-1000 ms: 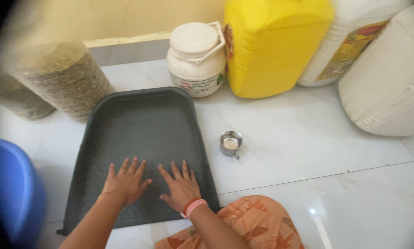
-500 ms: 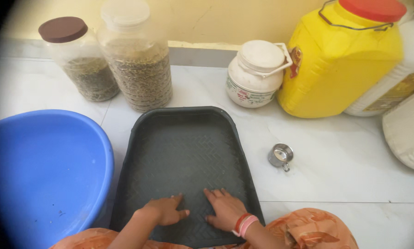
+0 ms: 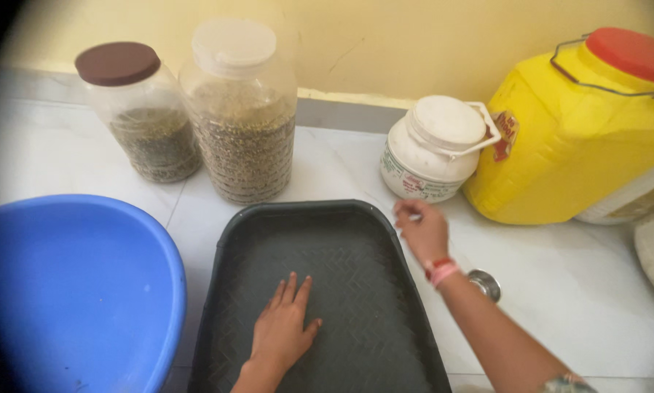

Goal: The person scoops grains from a blue basin into a large clear jar using a metal cup. They then pour remaining grains from a black tray into the basin, gather the last bits by hand, and seal the jar with a red lid.

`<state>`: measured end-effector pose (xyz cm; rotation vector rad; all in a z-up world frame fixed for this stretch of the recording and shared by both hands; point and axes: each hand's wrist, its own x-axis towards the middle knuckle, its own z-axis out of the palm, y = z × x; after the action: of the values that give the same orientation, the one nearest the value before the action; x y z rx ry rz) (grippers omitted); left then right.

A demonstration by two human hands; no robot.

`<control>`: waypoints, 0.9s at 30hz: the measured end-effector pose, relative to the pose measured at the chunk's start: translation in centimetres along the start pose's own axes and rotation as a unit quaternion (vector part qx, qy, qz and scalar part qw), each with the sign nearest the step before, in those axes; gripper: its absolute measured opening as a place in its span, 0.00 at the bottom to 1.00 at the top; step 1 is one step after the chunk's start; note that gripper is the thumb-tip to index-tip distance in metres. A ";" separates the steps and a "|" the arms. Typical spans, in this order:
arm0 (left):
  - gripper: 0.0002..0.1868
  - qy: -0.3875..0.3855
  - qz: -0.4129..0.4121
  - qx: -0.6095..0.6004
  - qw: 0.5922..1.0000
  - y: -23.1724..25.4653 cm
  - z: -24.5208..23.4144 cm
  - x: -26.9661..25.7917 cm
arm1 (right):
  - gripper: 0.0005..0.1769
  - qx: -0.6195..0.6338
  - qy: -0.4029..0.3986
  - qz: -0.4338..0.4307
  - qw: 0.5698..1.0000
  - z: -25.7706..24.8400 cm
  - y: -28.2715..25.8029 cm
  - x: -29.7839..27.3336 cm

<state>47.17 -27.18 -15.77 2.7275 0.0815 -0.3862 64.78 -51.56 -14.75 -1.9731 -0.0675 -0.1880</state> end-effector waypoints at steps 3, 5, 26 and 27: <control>0.45 0.013 0.016 -0.029 0.999 -0.2 -0.4 1.3 | 0.19 0.109 0.147 0.137 0.974 -3.1 3.3 6.8; 0.43 0.029 0.023 -0.057 0.998 -0.2 -0.7 1.7 | 0.23 -0.029 0.223 0.119 0.967 -5.3 4.9 10.3; 0.36 0.139 0.059 -0.136 0.979 -2.7 -1.9 2.1 | 0.24 0.159 0.235 0.185 0.941 -12.3 -2.7 12.3; 0.35 0.148 0.063 -0.140 0.977 -2.7 -1.9 2.1 | 0.24 0.157 0.216 0.170 0.949 -13.2 -4.4 10.8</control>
<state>49.40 -23.97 -15.62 2.4728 0.0387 0.0679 73.47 -62.36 -3.90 -1.5586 0.4964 -0.3541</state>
